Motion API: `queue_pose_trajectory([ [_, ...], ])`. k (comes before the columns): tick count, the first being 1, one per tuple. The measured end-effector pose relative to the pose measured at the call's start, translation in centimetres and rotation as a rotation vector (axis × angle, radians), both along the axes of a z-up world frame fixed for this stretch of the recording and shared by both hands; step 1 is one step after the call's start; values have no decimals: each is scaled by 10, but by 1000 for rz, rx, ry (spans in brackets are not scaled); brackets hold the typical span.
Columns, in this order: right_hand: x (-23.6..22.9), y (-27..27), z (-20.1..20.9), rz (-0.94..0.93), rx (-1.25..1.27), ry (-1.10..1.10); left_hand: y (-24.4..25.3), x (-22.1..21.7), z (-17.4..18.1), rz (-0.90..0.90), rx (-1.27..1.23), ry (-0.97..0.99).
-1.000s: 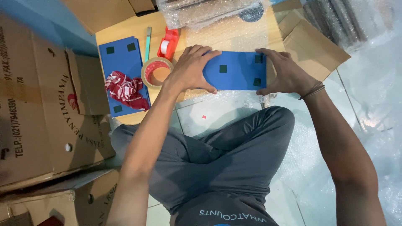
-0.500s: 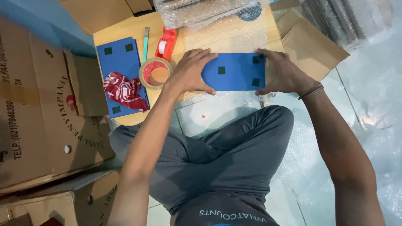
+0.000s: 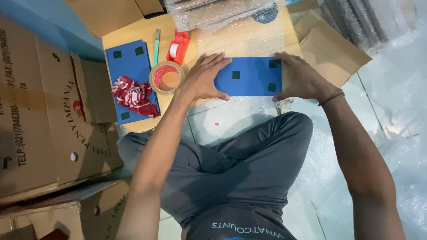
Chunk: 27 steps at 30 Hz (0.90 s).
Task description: Cleaning a small mirror with a cloth and then wrapping it securely in bubble wrap using tape for shipping.
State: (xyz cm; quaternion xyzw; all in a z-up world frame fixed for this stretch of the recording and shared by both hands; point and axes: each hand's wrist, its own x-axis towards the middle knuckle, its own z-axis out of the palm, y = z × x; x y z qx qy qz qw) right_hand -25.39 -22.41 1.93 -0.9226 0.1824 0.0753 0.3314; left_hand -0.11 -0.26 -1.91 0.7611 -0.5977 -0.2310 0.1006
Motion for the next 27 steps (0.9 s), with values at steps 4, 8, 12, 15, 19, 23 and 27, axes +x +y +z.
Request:
queue_pose_trajectory([
  [4,-1,2,0,-14,24,-21,-1,1,-7,13,11,14],
  [8,-2,-1,-3,-36,46,-4,4,-2,-9,24,3,6],
  [12,-7,7,-4,-22,-32,-58,10,-9,-12,40,-58,4],
  [15,-13,25,-9,28,-183,-247,17,-15,-4,40,-185,36],
  [19,-34,62,-45,71,-454,-430,49,-38,1,-37,-420,-5],
  [23,-32,79,-88,32,-568,-558,66,-61,-10,-67,-356,-114],
  [27,-26,74,-110,2,-594,-787,67,-58,-37,-8,-567,-254],
])
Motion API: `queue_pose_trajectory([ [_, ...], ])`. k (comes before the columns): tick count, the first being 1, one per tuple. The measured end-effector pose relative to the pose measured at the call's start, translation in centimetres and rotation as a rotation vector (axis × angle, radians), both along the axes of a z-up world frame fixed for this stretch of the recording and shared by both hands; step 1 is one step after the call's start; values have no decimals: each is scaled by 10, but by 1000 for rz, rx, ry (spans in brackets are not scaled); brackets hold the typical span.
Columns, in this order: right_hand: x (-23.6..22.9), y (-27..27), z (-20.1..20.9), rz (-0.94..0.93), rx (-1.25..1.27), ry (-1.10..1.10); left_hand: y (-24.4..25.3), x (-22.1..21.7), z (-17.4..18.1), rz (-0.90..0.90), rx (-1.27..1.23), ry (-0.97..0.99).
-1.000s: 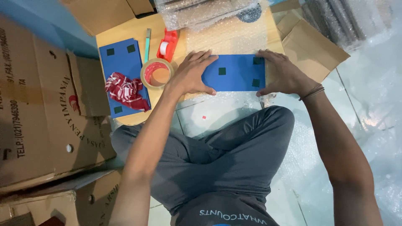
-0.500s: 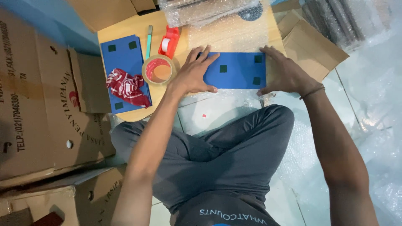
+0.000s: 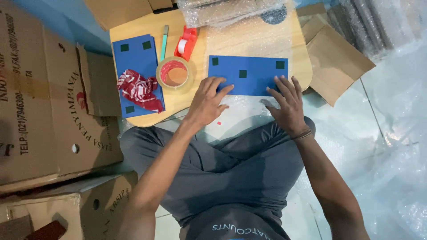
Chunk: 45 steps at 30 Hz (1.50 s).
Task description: Cleaning a small mirror with a cloth and then wrapping it securely in bubble wrap using tape for shipping.
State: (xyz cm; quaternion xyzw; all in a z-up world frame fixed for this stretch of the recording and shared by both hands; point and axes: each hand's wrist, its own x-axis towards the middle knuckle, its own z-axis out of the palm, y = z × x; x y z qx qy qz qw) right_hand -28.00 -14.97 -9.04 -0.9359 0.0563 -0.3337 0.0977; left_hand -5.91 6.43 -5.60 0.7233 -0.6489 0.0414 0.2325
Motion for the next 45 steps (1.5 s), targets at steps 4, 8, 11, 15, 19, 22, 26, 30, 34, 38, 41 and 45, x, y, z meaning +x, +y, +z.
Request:
queue_pose_trajectory([
  [4,1,-6,-1,28,-16,-110,-3,8,-5,-22,-230,-31],
  [8,7,-3,24,59,-11,-125,-8,6,9,1,-244,-23],
  [11,9,-2,43,28,75,-16,-11,5,17,11,-225,26],
  [15,13,-6,61,21,285,161,-13,8,23,73,-85,198],
  [19,15,-11,70,33,488,243,-17,12,27,101,17,324],
  [22,19,-14,78,31,548,285,-16,13,38,87,13,440],
  [26,20,-15,79,11,577,320,-22,20,17,129,12,494],
  [30,22,-19,77,-27,621,348,-28,22,12,202,45,521],
  [34,22,-22,80,-18,610,352,-31,20,18,224,64,520],
  [38,26,-5,94,80,387,282,-34,22,8,231,55,491],
  [41,32,15,80,74,92,177,-37,24,3,231,50,490],
  [45,45,39,49,48,65,91,-39,26,4,237,80,481],
])
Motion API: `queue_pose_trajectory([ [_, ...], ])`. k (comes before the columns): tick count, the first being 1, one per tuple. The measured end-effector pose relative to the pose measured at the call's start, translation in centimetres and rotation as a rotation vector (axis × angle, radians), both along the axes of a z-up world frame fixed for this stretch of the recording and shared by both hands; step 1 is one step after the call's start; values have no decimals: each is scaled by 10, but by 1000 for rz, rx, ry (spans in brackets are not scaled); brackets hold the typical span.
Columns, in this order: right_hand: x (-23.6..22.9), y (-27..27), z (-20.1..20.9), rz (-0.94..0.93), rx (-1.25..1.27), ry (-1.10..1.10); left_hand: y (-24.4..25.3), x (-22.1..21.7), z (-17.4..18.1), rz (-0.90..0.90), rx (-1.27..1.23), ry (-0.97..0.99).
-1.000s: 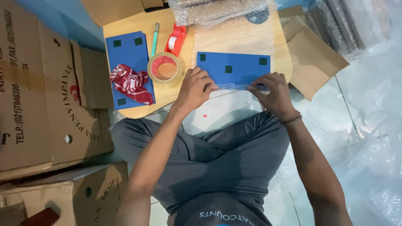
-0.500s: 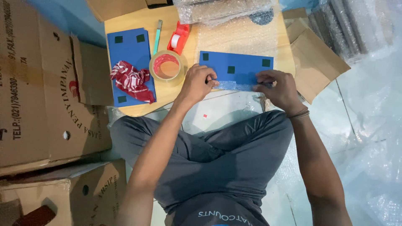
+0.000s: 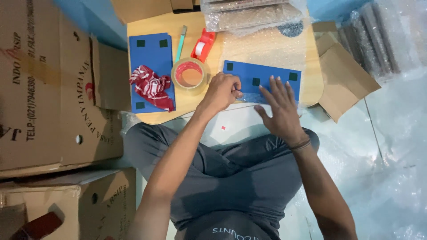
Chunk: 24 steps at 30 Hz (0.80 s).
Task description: Cleaning a small mirror with a cloth and then wrapping it securely in bubble wrap using tape for shipping.
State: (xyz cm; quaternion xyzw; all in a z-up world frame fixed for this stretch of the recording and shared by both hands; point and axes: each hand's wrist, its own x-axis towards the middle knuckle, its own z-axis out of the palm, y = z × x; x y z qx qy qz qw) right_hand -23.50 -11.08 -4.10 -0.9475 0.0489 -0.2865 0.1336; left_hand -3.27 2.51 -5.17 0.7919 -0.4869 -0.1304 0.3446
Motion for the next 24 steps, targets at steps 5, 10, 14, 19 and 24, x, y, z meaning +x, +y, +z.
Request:
queue_pose_trajectory([
  [5,8,13,-19,-141,-97,135,0,-3,-3,-8,9,-51],
  [10,17,12,-41,-281,-44,76,4,-27,27,-87,6,-424],
  [14,22,20,-35,-317,-26,46,8,-49,26,-55,-234,-587],
  [19,29,46,13,-355,73,63,25,-58,7,-117,-373,-655],
  [24,26,13,-47,-331,18,-70,34,-44,-10,-77,-288,-598],
])
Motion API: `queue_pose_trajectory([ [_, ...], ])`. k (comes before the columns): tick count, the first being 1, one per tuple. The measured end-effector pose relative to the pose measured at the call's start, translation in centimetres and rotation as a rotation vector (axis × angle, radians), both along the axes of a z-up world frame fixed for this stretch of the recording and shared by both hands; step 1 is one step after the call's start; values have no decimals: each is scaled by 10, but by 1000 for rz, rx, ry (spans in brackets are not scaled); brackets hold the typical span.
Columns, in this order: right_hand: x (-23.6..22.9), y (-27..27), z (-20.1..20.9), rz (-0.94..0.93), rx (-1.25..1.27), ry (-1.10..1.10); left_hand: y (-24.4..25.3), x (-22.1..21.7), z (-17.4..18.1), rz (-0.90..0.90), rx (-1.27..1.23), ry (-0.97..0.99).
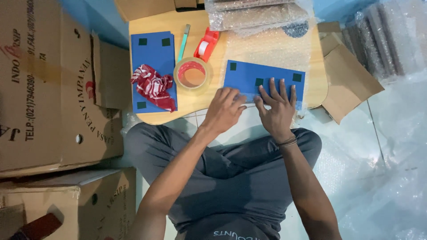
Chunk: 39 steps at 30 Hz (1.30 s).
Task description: Cleaning a small mirror with a cloth and then wrapping it securely in bubble wrap using tape for shipping.
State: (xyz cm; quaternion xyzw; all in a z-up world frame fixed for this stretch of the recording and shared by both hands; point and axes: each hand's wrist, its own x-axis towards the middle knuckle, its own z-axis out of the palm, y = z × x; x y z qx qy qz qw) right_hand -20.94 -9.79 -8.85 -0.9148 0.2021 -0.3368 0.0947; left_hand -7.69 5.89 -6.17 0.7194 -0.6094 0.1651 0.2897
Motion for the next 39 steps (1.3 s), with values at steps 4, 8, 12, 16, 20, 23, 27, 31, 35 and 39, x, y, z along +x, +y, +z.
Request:
queue_pose_trajectory([
  [4,0,4,6,7,16,-41,3,1,3,45,97,25],
  [8,-1,2,4,7,16,-34,5,-4,7,71,144,39],
  [12,0,2,5,-2,57,3,8,-6,15,78,213,95],
  [16,1,7,14,-1,94,-26,1,-3,13,79,211,105],
  [20,-1,7,11,-2,90,-17,-2,-5,2,96,196,120],
  [23,-1,7,12,-2,93,-36,-1,-10,4,111,161,95],
  [27,-2,4,6,-28,69,-9,3,-14,6,139,135,97],
  [31,-1,3,6,-19,105,-30,2,-10,1,135,129,147],
  [35,1,-1,1,-43,94,14,-2,-7,-1,121,110,176],
  [39,1,-1,-3,-53,127,21,-2,-7,1,120,87,231],
])
